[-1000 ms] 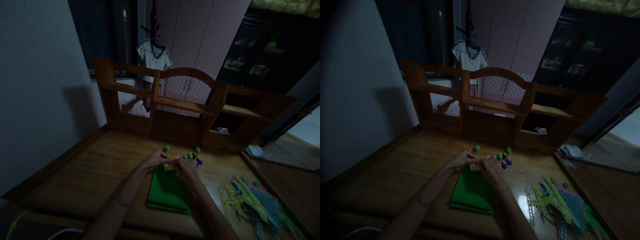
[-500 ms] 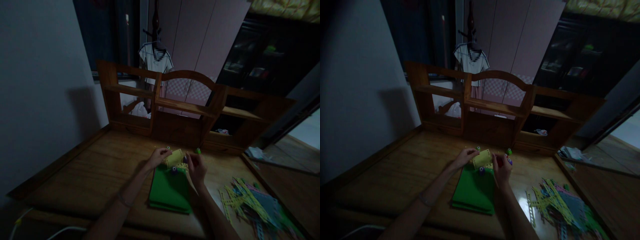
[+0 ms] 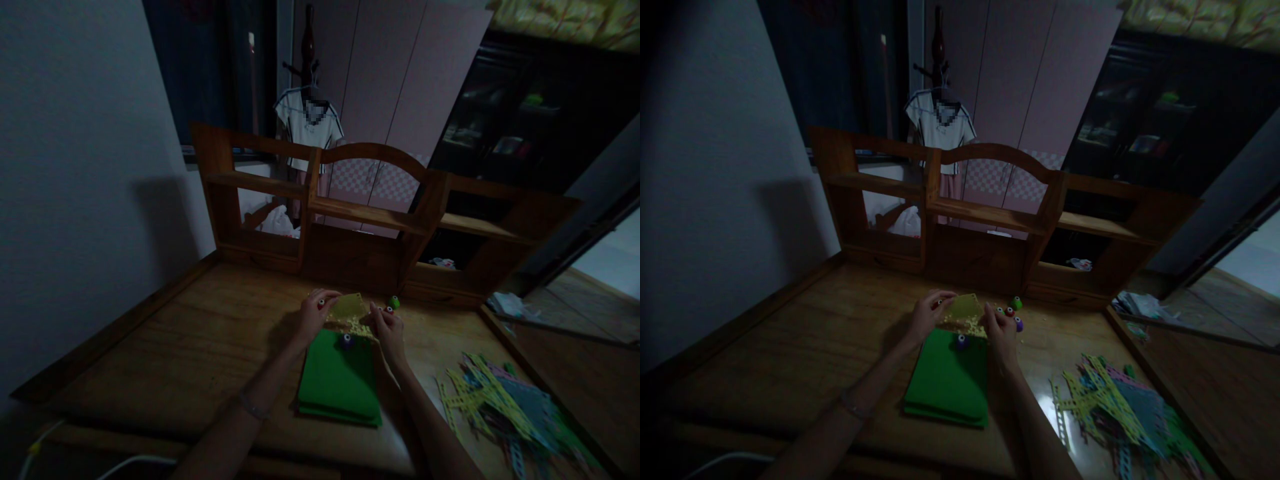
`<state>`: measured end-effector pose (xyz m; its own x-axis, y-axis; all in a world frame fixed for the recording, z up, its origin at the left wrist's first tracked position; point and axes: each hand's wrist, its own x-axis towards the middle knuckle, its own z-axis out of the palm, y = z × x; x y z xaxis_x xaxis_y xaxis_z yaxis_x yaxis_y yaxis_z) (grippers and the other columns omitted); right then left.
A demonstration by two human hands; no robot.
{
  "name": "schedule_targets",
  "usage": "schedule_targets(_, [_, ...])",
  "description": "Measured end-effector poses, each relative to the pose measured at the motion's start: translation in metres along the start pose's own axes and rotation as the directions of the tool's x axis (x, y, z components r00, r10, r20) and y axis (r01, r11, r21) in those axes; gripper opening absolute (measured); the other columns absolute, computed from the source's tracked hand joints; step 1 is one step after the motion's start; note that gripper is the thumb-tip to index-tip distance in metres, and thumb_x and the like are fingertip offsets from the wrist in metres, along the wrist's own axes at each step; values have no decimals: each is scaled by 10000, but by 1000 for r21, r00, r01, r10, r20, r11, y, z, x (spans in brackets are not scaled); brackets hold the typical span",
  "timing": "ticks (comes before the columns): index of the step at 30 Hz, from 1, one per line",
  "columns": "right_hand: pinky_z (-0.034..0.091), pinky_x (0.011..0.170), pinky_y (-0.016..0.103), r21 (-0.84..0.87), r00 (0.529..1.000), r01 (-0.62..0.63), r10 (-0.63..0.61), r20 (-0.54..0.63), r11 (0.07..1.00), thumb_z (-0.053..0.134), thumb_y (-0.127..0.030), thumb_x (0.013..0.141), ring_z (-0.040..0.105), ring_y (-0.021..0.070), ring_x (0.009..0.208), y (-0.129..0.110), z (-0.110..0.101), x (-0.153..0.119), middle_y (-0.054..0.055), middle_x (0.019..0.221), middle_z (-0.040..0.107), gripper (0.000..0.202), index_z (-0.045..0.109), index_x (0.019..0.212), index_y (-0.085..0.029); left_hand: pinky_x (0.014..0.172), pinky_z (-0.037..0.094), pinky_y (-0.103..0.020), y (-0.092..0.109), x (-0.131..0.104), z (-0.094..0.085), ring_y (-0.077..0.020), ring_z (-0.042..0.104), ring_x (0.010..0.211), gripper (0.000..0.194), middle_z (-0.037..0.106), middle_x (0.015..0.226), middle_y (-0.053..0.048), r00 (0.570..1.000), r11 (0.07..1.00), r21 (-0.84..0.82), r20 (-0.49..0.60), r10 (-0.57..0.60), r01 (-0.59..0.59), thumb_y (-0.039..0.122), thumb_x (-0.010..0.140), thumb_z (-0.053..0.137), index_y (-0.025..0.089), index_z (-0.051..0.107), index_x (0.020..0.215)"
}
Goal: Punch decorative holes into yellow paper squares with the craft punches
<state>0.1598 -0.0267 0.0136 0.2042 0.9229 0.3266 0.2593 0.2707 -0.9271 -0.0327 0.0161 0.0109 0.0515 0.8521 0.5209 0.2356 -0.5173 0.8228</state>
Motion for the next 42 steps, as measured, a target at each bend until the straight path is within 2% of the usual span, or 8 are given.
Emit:
schedule_targets(5, [190, 410, 236, 146, 964, -208, 177, 198, 967, 507, -636, 784, 328, 103, 417, -1, 6, -1, -18, 477, 410, 504, 609, 635, -165, 923, 400, -371, 6, -3, 2, -194, 552, 944, 137, 646, 902, -47, 974, 965, 132, 42, 222, -225, 234, 843, 543, 220, 672, 887])
schedule_targets(10, [256, 430, 232, 177, 964, -226, 193, 183, 958, 642, -558, 706, 374, 112, 465, 16, 2, 9, -17, 507, 433, 428, 518, 554, -178, 1082, 240, -434, 15, -9, 6, -176, 522, 1037, 164, 626, 995, -21, 904, 902, 168, 243, 352, -397, 209, 844, 540, 249, 657, 953])
schedule_targets(12, [268, 442, 227, 214, 971, -215, 185, 148, 953, 685, -503, 683, 396, 115, 501, 19, 0, 11, -13, 568, 473, 374, 523, 592, -178, 1096, 215, -442, 19, -11, 9, -199, 449, 1167, 291, 556, 1179, -35, 913, 916, 159, 246, 325, -368, 259, 803, 605, 273, 609, 1094])
schedule_targets(16, [208, 427, 221, 311, 977, -207, 181, 111, 928, 681, -452, 708, 337, 88, 465, 16, -3, 11, -40, 545, 405, 360, 481, 596, -175, 1070, 269, -406, 13, -11, 17, -240, 315, 1296, 739, 327, 1413, -84, 989, 990, 15, 50, 137, -138, 384, 700, 707, 268, 369, 1347])
schedule_targets(21, [171, 430, 222, 299, 977, -203, 172, 126, 932, 686, -471, 699, 342, 91, 463, 12, -3, 9, -45, 526, 380, 371, 482, 602, -176, 977, 363, -320, -4, -12, 20, -193, 470, 1157, 390, 510, 1238, -79, 982, 959, -216, 64, -176, 186, 441, 874, 461, 222, 518, 1191])
schedule_targets(25, [166, 427, 233, 226, 969, -226, 195, 150, 947, 688, -520, 678, 335, 94, 452, 15, -2, 10, -38, 520, 397, 420, 468, 563, -181, 946, 371, -276, -1, -13, 18, -187, 519, 1067, 308, 573, 1082, -66, 990, 975, -175, 63, -129, 138, 443, 843, 510, 179, 628, 951])
schedule_targets(34, [144, 423, 246, 271, 963, -236, 188, 192, 933, 661, -477, 743, 245, 79, 420, 17, -4, 9, -53, 469, 321, 437, 428, 523, -180, 850, 408, -262, 6, -15, 16, -172, 552, 931, 280, 584, 925, -42, 991, 996, -67, 121, -48, 56, 419, 839, 518, 174, 631, 763])
schedule_targets(42, [156, 431, 246, 250, 965, -234, 192, 181, 939, 671, -485, 735, 271, 83, 433, 15, -4, 8, -52, 487, 335, 423, 451, 545, -178, 901, 410, -281, 4, -15, 19, -191, 542, 1013, 268, 595, 1051, -64, 985, 986, -144, 161, -56, 79, 394, 779, 611, 167, 692, 899])
